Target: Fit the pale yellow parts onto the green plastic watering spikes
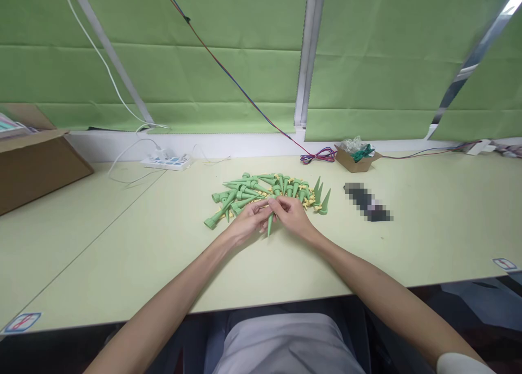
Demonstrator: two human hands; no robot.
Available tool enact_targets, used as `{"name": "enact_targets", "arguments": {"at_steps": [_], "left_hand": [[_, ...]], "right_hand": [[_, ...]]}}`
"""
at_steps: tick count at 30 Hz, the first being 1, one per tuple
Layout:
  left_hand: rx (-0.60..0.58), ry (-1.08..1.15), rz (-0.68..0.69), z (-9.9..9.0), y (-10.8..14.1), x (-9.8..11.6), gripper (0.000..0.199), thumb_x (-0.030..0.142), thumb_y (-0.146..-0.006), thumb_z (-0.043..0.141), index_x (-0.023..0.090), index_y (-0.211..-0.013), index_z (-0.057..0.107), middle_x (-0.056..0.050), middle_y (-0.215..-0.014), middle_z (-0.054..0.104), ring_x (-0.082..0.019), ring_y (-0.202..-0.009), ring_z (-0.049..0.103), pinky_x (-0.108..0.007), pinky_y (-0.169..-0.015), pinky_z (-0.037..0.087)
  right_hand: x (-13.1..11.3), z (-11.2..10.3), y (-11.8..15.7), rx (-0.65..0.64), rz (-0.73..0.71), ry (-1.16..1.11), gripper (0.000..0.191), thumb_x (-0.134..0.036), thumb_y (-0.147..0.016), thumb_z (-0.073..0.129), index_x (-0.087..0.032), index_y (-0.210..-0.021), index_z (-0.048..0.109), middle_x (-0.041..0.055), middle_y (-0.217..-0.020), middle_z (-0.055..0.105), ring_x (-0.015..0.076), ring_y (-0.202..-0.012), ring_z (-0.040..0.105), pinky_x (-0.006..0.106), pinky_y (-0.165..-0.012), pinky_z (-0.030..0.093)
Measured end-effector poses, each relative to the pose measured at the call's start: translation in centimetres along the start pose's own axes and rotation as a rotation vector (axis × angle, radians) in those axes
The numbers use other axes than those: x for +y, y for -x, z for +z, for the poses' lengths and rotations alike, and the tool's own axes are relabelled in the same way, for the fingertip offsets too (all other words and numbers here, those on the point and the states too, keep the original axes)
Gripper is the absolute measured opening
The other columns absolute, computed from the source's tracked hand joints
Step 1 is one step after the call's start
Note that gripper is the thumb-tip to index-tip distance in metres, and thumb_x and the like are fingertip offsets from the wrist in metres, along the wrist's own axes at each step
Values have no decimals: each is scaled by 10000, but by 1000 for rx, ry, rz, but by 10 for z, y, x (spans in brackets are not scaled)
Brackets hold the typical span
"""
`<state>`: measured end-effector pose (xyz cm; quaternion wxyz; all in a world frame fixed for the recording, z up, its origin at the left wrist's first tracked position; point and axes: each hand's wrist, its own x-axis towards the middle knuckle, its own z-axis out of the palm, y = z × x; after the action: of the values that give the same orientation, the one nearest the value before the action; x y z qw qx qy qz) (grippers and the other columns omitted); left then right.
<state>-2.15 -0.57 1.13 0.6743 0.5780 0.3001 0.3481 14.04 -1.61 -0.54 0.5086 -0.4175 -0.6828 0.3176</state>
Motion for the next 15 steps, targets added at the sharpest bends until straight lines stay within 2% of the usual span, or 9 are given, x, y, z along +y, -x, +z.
{"name": "enact_targets", "arguments": {"at_steps": [15], "left_hand": [[-5,22,-6,0,-1,-4,420,466,-782,794,130,-1007,681,6,-678,577,-38,-476,379,-190,-437,330]], "right_hand": [[1,1,1,-17,10,-22,513,-604,-943,503,-205,-621,516,-7,-536,585,126,-500,495,264,-516,354]]}}
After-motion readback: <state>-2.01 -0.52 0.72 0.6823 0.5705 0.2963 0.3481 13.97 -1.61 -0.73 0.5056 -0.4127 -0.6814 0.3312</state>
